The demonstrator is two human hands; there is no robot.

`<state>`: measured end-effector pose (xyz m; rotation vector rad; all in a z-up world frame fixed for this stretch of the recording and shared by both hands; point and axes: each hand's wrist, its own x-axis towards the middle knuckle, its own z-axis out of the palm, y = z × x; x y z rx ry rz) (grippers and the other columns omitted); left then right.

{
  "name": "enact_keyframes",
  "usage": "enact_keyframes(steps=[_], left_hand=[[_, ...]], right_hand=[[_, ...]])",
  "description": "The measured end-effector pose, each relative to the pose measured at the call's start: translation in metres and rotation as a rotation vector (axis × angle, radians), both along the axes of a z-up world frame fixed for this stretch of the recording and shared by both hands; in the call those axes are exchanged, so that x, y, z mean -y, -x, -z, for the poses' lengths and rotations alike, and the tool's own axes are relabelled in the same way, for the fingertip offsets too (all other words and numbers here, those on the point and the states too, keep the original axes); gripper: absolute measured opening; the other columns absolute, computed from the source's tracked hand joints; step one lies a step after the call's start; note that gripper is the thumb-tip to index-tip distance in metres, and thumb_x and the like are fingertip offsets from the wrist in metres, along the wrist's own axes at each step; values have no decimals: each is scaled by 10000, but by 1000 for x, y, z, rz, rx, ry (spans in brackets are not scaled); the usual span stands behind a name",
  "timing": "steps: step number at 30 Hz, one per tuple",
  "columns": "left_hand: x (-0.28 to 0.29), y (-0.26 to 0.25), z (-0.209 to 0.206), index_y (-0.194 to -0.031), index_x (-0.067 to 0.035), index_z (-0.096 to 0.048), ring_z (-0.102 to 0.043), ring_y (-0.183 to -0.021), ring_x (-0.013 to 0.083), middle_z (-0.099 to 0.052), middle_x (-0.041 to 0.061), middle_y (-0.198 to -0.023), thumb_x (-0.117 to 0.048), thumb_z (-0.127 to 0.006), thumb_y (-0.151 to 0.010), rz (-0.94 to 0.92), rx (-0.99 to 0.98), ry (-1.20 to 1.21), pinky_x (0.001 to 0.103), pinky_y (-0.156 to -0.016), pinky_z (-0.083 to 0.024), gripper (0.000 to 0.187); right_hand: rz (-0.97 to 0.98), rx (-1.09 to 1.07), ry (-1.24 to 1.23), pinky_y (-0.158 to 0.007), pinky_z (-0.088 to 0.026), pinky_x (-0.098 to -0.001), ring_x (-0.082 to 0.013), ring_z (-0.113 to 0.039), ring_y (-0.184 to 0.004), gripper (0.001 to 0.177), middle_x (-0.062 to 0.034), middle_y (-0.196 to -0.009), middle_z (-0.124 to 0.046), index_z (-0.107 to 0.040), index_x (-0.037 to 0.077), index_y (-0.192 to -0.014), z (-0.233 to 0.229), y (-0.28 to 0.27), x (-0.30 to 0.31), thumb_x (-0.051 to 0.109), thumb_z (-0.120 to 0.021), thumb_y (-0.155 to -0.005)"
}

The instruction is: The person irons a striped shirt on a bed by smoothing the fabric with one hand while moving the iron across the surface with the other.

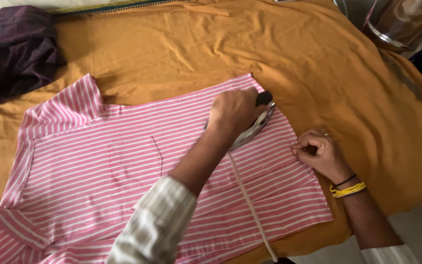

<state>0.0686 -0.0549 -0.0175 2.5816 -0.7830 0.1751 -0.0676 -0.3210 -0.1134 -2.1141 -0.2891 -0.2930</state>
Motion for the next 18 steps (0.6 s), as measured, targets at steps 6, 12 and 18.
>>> enact_keyframes(steps=[6,12,18], left_hand=[[38,-44,2,-995,-153,-719,-745,-863,307,-759,104,-884,-559,-701,-847,-94,70,104,458,-721,-588,432],[23,-25,-8,-1050,-124,-690,-745,-871,316,-757,131,-902,-550,-675,-887,-103,5,103,460,-731,-586,457],[-30,12,3,-1016,-104,-705,-744,-849,323,-755,138,-849,-568,-654,-921,113,26,-5,474,-748,-570,476]], right_hand=[[29,6,96,-839,-563,-273,-138,-690,-922,134,-57,-945,-683,-674,12,-854,-8,2,-2,-30,-788,-798],[53,-8,123,-795,-550,-278,-143,-683,-904,142,-68,-966,-693,-663,1,-891,-6,1,-1,-41,-768,-806],[-8,-43,-39,-887,-581,-279,-142,-711,-978,135,-67,-1007,-663,-637,12,-896,1,1,2,-68,-715,-819]])
